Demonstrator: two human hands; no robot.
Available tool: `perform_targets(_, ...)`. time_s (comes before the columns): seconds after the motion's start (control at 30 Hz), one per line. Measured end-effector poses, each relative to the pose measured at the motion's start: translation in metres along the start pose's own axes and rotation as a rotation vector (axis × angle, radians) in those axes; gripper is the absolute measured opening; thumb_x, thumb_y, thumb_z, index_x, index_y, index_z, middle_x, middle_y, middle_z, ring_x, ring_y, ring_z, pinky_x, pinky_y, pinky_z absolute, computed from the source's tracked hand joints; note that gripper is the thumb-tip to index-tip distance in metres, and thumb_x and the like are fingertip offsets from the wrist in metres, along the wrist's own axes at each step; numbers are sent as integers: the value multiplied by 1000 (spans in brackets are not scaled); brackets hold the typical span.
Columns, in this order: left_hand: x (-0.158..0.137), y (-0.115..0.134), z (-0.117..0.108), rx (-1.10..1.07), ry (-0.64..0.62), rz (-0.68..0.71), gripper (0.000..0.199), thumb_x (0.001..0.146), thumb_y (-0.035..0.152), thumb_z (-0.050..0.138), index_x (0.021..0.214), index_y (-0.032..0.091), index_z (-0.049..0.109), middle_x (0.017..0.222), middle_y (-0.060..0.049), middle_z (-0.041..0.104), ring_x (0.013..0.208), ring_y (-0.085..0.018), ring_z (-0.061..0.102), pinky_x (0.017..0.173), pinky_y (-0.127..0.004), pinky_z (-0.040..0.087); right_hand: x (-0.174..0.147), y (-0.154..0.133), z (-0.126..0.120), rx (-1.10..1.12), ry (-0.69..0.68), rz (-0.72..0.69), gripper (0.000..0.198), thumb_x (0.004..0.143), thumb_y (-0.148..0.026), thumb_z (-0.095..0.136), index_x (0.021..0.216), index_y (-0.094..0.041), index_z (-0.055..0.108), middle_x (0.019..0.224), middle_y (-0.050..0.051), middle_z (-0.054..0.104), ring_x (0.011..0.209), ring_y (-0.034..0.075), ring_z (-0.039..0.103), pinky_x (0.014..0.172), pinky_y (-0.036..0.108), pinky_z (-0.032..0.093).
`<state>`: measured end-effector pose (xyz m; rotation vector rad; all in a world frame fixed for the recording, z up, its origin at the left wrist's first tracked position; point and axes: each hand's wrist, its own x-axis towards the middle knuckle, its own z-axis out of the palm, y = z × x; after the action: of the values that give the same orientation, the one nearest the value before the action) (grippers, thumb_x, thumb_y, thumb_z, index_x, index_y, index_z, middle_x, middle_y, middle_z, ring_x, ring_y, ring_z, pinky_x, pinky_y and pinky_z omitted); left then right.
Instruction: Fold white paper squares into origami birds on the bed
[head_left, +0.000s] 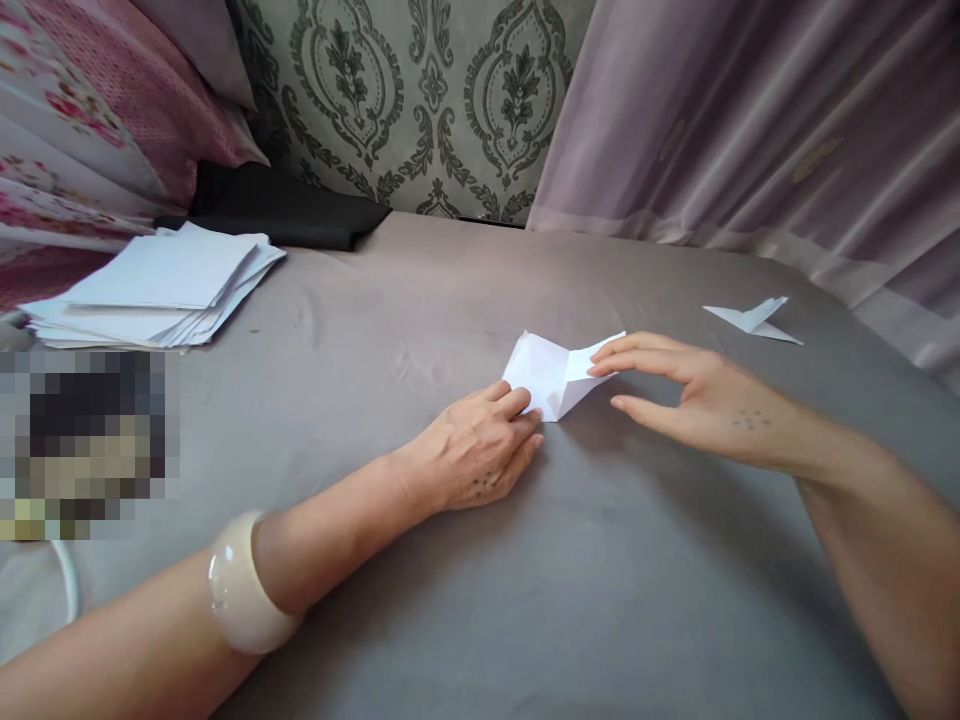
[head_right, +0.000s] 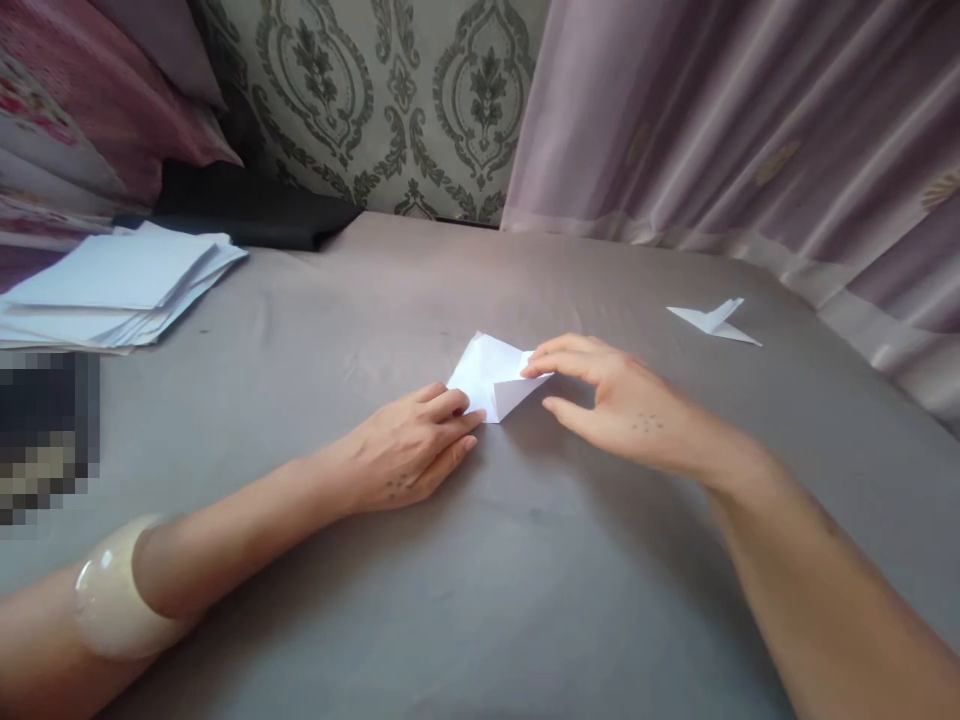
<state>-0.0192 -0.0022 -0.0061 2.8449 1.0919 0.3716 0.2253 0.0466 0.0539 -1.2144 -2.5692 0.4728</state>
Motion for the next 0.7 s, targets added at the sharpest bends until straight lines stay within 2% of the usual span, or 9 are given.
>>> perform_targets(0.13,0,-1,3,13,0,7,42,99,27,27,116,9,60,92,-12,55,83,-22,49,84,-37,45,8,-14,17,-3,133,-128,28,85,-14,48,101,-25,67,114,5,65,108,21,59,93,40,46)
perform_targets(0.2,0,-2,4,9,-1,10,42,99,28,27,119,9,59,93,-12,54,84,-23,48,84,-38,45,10,-22,22,-10,231,-133,30,84,-11,47,103,-25,66,117,6,63,108,22,59,92,39,47)
perform_targets(0.27,-1,-2,4,2,-7,9,43,99,28,27,121,9,58,96,-13,54,85,-23,47,85,-40,44,7,-28,28,-30,420,-25,30,83,-10,47,104,-23,64,119,8,62,105,22,60,88,37,48)
perform_targets(0.33,-1,-2,4,-7,-23,-3,43,99,28,27,123,9,57,99,-14,53,86,-24,47,86,-40,44,-1,-30,37,-35,566,156,26,82,-9,46,96,-21,64,105,8,65,90,20,62,78,33,50)
perform_targets(0.37,-1,-2,4,-12,-32,-10,43,99,29,27,124,9,56,100,-14,53,87,-24,47,87,-40,44,-5,-30,43,-27,563,236,24,81,-9,46,91,-20,64,97,7,66,80,18,62,71,30,49)
perform_targets(0.47,-1,-1,4,-20,-40,-21,43,99,29,28,129,11,53,103,-13,52,89,-24,47,89,-41,44,-17,-26,60,65,366,344,24,81,-9,47,86,-20,68,89,3,67,67,13,59,64,27,47)
perform_targets(0.57,-1,0,4,-21,-36,-28,42,99,29,30,129,13,53,103,-13,51,90,-24,46,90,-41,43,-23,-24,74,180,262,317,33,82,-10,45,98,-21,71,97,2,67,77,13,62,66,25,48)
perform_targets(0.7,0,-1,5,-28,-52,-65,39,98,30,31,123,15,57,100,-12,50,89,-24,44,88,-41,43,-25,-26,81,265,235,272,38,83,-9,44,108,-21,70,101,3,65,81,13,61,72,24,49)
